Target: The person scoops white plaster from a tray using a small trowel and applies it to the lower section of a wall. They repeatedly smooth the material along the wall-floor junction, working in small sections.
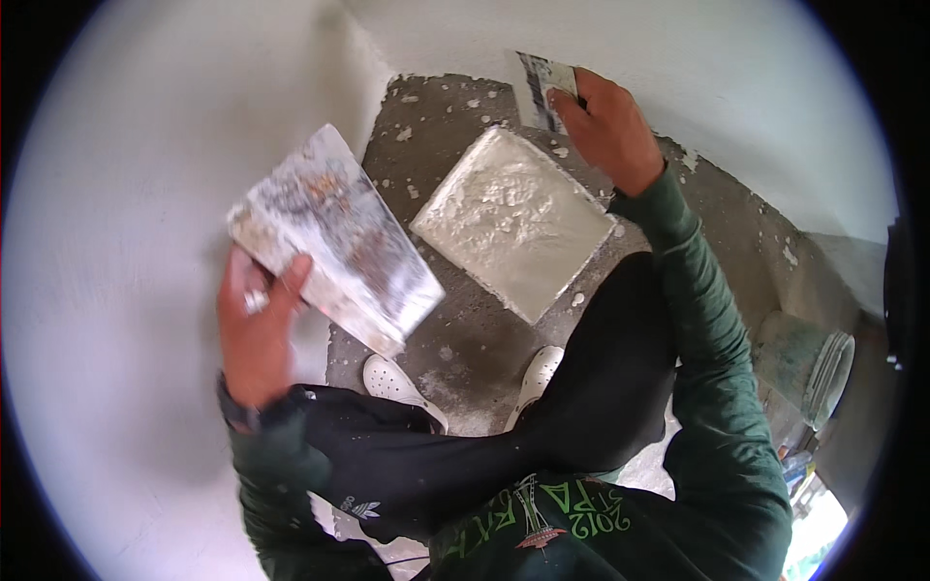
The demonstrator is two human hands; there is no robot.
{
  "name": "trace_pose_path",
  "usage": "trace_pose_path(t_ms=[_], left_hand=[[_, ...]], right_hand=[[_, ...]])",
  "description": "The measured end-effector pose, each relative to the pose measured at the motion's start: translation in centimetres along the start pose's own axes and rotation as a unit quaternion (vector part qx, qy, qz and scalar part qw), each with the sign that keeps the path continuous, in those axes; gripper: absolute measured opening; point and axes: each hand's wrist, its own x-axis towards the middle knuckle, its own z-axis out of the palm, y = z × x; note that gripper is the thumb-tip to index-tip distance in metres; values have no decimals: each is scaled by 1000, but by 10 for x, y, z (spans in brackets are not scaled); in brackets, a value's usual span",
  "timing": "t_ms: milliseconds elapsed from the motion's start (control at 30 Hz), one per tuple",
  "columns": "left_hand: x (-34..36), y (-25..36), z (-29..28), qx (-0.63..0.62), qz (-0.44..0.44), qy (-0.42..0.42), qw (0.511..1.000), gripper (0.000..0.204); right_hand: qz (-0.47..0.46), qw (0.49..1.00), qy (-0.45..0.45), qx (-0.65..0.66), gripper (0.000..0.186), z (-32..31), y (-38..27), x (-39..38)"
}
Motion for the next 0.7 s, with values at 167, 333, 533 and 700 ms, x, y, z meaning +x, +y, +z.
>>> trace_pose_path(t_ms=[167,333,533,700], left_hand=[[66,-26,42,-16,-108,-140,984,42],[93,-157,79,-69,-215,-133,965,39],[91,-251,131,-128,-256,-83,955,42],[120,-298,124,-108,-263,-60,957,33]], right_hand=[[17,990,43,131,21,-57,34,-33],[60,997,-34,29,27,-58,105,-48],[42,995,-85,13,31,-44,116,-49],[61,992,-110,21,29,-34,105,-43]])
